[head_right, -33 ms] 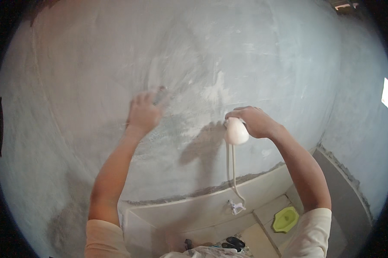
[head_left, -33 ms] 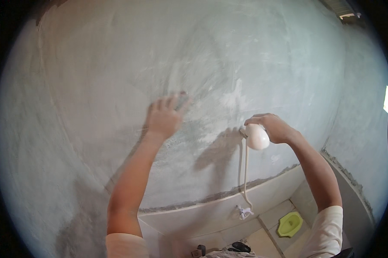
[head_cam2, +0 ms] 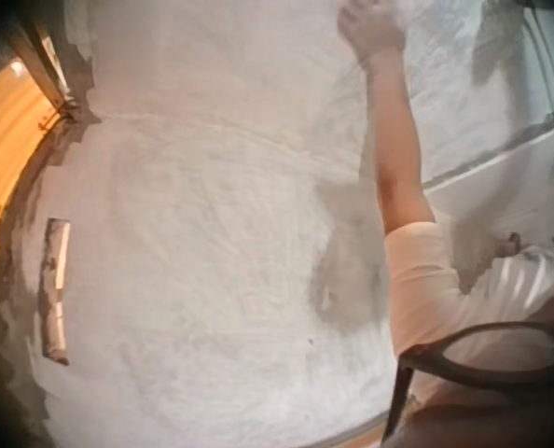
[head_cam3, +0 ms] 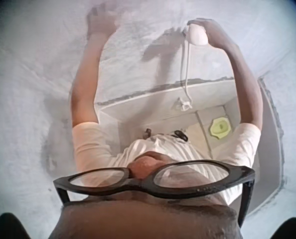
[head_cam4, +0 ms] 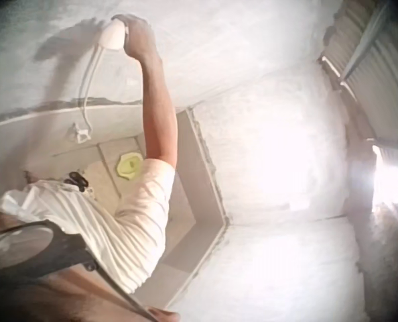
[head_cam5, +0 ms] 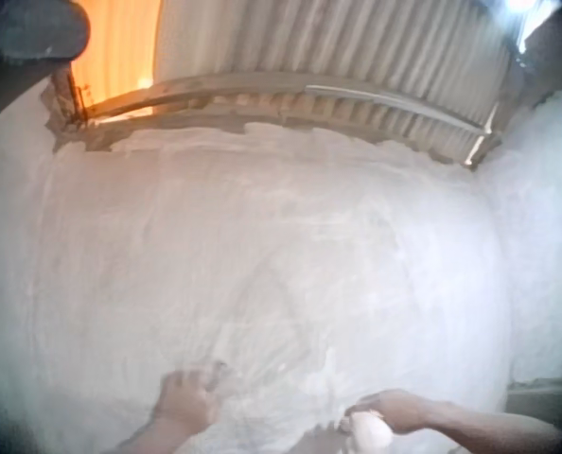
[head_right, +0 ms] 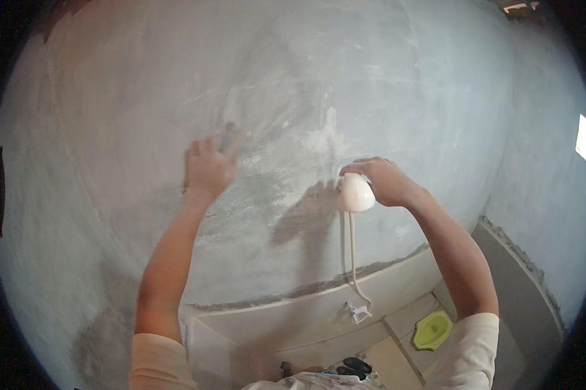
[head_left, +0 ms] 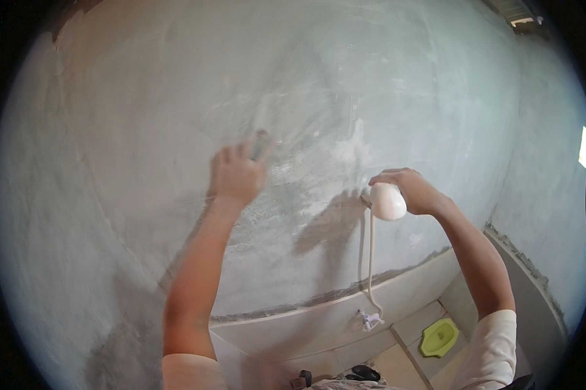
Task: The person sands a plastered wall using a hand-held sanding block, moving it in circular and back-and-forth motions across various sections of the surface.
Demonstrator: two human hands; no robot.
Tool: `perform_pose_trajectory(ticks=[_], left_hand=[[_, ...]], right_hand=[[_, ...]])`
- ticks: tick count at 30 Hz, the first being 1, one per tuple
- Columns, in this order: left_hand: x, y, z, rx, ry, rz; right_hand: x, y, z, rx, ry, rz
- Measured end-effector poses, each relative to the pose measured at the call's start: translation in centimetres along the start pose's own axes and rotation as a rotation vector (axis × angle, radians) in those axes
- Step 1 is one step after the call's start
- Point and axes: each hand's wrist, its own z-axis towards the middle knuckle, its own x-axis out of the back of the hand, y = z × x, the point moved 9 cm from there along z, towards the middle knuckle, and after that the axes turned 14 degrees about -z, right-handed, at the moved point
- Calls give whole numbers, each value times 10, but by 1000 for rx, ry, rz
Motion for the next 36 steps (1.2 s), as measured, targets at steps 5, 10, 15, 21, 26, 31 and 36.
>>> perform_pose_trajectory(ticks=[5,10,15,21,26,31,36], left_hand=[[13,-25,-6,451,-62,-4],[-35,30,0,-18,-96,-175],[-29,22,-2,-19,11,-273],[15,-63,-13,659,430,31],[-13,-17,-13,214,166,-59],[-7,-20,-14,222,122,-151],[-8,-22,-11,264,91,-170]], right_hand=[[-11,23,-10,-25,276,208],[-22,54,-14,-4,560,329],[-25,46,-20,-57,754,378],[20,25,4,-129,750,289],[7,28,-5,-168,692,313],[-1,35,-2,-183,734,602],[-14,31,5,-123,856,801]])
